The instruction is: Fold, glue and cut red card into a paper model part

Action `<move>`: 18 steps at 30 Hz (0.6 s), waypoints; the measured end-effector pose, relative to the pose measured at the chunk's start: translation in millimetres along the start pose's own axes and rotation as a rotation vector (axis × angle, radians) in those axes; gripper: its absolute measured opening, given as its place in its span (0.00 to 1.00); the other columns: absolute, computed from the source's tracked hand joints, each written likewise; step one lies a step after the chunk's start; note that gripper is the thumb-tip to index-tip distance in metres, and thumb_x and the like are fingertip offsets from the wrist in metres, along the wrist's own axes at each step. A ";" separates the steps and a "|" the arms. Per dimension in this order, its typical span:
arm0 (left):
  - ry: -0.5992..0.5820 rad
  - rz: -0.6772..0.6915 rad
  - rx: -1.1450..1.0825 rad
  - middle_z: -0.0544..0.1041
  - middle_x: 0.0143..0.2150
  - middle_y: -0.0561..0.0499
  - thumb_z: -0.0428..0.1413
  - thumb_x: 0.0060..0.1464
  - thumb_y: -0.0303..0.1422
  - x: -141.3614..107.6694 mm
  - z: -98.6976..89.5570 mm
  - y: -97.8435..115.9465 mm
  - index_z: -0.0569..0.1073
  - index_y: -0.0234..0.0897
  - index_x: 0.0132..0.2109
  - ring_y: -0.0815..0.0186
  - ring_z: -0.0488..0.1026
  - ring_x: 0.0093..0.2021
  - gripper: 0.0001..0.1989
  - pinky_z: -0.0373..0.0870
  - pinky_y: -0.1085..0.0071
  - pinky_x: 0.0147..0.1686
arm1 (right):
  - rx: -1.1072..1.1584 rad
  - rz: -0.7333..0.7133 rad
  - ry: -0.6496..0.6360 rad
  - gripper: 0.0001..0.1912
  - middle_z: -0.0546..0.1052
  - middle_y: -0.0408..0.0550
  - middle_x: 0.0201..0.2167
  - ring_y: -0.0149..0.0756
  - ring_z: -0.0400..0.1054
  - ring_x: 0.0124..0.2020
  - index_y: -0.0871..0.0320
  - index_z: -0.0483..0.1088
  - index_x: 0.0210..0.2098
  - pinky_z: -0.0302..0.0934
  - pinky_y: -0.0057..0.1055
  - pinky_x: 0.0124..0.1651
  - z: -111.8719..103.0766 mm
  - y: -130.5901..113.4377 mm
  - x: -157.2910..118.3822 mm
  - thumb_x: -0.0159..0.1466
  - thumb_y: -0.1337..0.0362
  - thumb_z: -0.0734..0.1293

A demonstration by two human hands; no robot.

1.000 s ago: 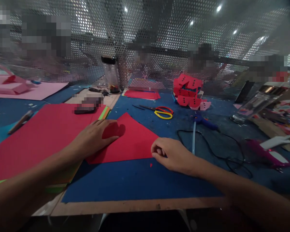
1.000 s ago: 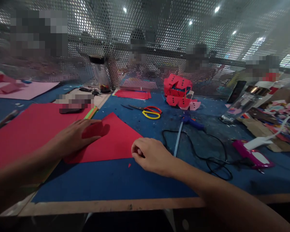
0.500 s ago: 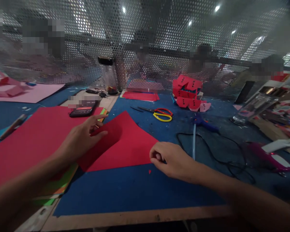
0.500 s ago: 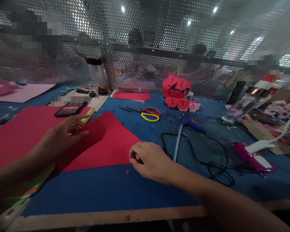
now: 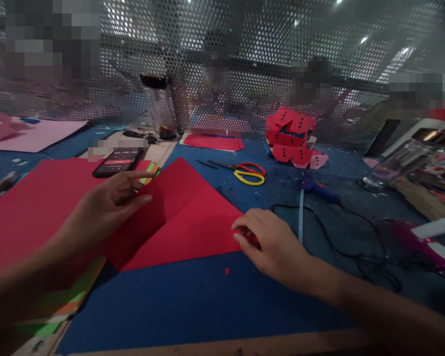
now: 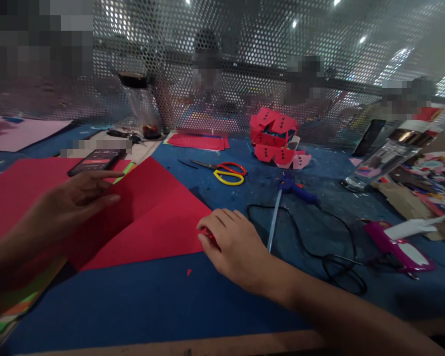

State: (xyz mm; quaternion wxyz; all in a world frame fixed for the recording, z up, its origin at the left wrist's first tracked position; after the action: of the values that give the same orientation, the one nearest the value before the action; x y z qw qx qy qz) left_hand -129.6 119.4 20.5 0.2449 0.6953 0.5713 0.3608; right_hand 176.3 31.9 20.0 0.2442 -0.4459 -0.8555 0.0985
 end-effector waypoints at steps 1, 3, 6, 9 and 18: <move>-0.007 -0.007 -0.010 0.76 0.42 0.52 0.61 0.57 0.46 0.1 -0.5 0.6 0.71 0.45 0.62 0.60 0.77 0.45 0.28 0.74 0.67 0.44 | -0.023 0.001 0.028 0.07 0.78 0.51 0.45 0.41 0.70 0.47 0.56 0.71 0.48 0.59 0.38 0.50 -2.4 0.9 0.2 0.72 0.65 0.64; -0.023 -0.034 -0.044 0.77 0.42 0.52 0.62 0.58 0.46 0.4 -1.1 0.0 0.71 0.46 0.63 0.62 0.77 0.44 0.28 0.73 0.70 0.40 | -0.086 0.011 0.066 0.10 0.77 0.53 0.50 0.46 0.69 0.52 0.56 0.70 0.52 0.60 0.42 0.54 -5.9 4.4 0.8 0.72 0.64 0.64; 0.004 -0.064 -0.135 0.79 0.46 0.51 0.65 0.55 0.45 1.1 -4.4 -1.0 0.73 0.46 0.62 0.62 0.77 0.47 0.29 0.73 0.72 0.41 | -0.204 0.047 0.108 0.16 0.75 0.56 0.55 0.51 0.68 0.56 0.56 0.68 0.57 0.60 0.47 0.57 -9.5 13.3 2.4 0.72 0.59 0.65; 0.033 -0.072 -0.204 0.80 0.49 0.49 0.68 0.52 0.44 1.5 -7.4 0.9 0.74 0.44 0.60 0.61 0.77 0.48 0.30 0.74 0.73 0.41 | -0.286 0.082 0.145 0.20 0.75 0.57 0.57 0.53 0.68 0.58 0.58 0.67 0.59 0.60 0.50 0.58 -12.0 21.8 4.8 0.72 0.55 0.66; -0.024 -0.132 -0.380 0.80 0.55 0.46 0.69 0.53 0.43 -1.7 -4.0 1.7 0.72 0.43 0.63 0.64 0.80 0.44 0.32 0.75 0.76 0.36 | -0.295 0.095 0.240 0.20 0.79 0.59 0.52 0.51 0.73 0.54 0.60 0.68 0.60 0.61 0.48 0.57 -17.4 33.2 10.6 0.72 0.56 0.65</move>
State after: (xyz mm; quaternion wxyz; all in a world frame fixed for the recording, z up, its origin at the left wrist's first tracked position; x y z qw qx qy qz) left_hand -131.8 117.1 23.9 0.4015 0.6018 0.5345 0.4369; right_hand 203.7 59.1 25.6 0.2713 -0.5253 -0.8034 -0.0704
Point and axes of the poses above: each hand's wrist, its own x-axis towards the middle knuckle, its own z-axis out of the palm, y = z × x, the point moved 6 cm from there along x, towards the middle knuckle
